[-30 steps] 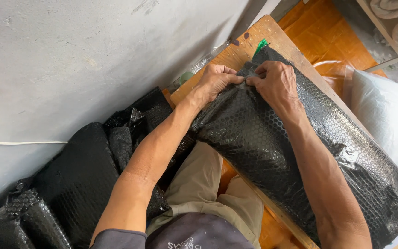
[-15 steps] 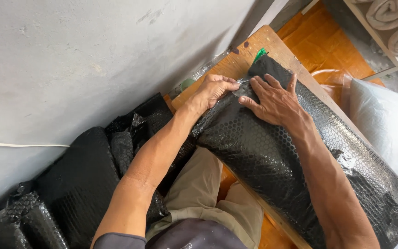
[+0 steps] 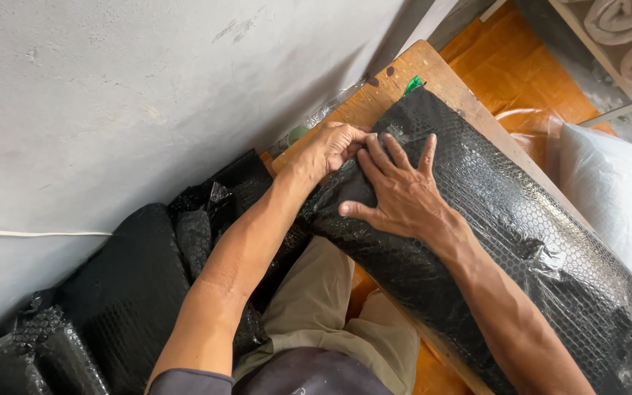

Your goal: The person wraps a large pillow in black bubble wrap, securing the edges with tape using a red tape dispenser.

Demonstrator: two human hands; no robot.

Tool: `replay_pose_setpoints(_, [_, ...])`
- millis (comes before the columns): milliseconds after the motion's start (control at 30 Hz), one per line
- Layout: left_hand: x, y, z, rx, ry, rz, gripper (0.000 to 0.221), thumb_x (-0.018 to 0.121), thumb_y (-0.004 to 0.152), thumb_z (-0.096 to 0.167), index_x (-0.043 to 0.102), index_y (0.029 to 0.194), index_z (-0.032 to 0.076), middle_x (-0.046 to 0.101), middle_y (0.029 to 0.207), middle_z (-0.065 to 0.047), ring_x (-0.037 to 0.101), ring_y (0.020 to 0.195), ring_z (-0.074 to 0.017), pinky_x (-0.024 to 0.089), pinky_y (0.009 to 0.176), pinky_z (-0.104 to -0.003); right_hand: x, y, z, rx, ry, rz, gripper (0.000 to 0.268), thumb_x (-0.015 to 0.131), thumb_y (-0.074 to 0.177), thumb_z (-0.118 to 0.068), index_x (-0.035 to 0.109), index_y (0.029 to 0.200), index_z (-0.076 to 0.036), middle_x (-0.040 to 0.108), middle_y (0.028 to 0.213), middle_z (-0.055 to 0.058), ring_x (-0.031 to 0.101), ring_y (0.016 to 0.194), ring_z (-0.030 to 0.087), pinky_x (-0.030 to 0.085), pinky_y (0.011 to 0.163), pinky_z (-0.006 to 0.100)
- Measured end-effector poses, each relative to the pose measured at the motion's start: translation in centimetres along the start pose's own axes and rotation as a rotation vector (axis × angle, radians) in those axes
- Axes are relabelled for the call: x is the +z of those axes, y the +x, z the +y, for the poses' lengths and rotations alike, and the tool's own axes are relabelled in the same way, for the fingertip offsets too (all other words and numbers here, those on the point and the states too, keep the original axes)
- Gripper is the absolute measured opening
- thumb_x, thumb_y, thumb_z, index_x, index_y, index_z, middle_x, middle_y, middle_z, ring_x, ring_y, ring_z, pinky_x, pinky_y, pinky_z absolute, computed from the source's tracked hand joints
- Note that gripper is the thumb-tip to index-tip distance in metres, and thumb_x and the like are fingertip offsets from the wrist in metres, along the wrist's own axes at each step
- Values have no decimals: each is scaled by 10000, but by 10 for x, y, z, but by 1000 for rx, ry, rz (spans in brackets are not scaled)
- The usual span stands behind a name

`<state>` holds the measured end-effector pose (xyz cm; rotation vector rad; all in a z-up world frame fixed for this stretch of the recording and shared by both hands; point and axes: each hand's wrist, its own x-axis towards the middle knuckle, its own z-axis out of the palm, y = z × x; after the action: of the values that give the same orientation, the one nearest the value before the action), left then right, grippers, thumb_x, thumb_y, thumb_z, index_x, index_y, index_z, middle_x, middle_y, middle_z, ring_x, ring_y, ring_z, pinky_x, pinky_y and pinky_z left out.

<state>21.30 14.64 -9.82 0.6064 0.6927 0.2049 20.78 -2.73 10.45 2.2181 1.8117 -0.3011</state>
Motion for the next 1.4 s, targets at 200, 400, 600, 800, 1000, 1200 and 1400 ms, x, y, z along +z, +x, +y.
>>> replay_pose_setpoints(200, [4, -24, 6, -25, -7, 29, 309, 873, 696, -44, 713, 959, -65, 758, 849, -229, 775, 760, -336, 656, 660, -410, -18, -13, -17, -231, 308, 95, 985, 345, 908, -843, 494, 1474, -52, 436, 1578, 162, 307, 1502, 350, -117, 1160, 733])
replay_pose_setpoints(400, [15, -28, 9, 31, 10, -1, 386, 931, 646, -14, 716, 966, -18, 757, 811, -218, 778, 721, -320, 656, 652, -410, 2, -8, 29, 86, 110, 154, 718, 288, 1025, -738, 568, 1462, -242, 509, 1549, 112, 402, 1467, 363, 24, 1160, 783])
replay_pose_setpoints(600, [15, -48, 23, 93, 85, 57, 417, 954, 620, 8, 709, 956, -22, 756, 785, -209, 772, 680, -285, 659, 612, -374, 14, 6, 49, 193, 401, 161, 543, 327, 1052, -669, 625, 1391, -367, 492, 1553, 100, 356, 1487, 371, 69, 1153, 789])
replay_pose_setpoints(800, [10, -22, 11, 123, 123, 50, 450, 967, 614, 6, 710, 981, -25, 765, 816, -209, 777, 722, -270, 656, 658, -363, -15, 17, 72, 409, 433, 305, 1031, 667, 849, -766, 409, 1531, -36, 305, 1577, 337, 232, 1467, 556, 74, 1076, 871])
replay_pose_setpoints(1000, [5, -22, 11, 131, 147, 69, 403, 954, 639, 11, 706, 955, -22, 757, 769, -193, 767, 664, -252, 644, 598, -335, 25, 43, 91, 515, 440, 240, 806, 648, 984, -534, 400, 1484, 48, 422, 1443, 339, 322, 1409, 582, 93, 1037, 911])
replay_pose_setpoints(1200, [9, -23, 22, 48, 233, 79, 307, 950, 626, 119, 682, 761, 53, 642, 550, -56, 662, 476, -127, 634, 534, -302, 66, 58, 102, 551, 350, 298, 639, 507, 1036, -531, 429, 1457, -57, 430, 1404, 256, 314, 1436, 505, 33, 1034, 883])
replay_pose_setpoints(1400, [69, -87, 64, 123, 604, 126, 487, 1046, 445, 305, 728, 706, 47, 689, 666, -153, 717, 648, -254, 588, 568, -332, 66, 57, 98, 563, 337, 298, 580, 417, 1067, -511, 444, 1472, -97, 421, 1444, 262, 306, 1444, 468, 67, 1050, 862])
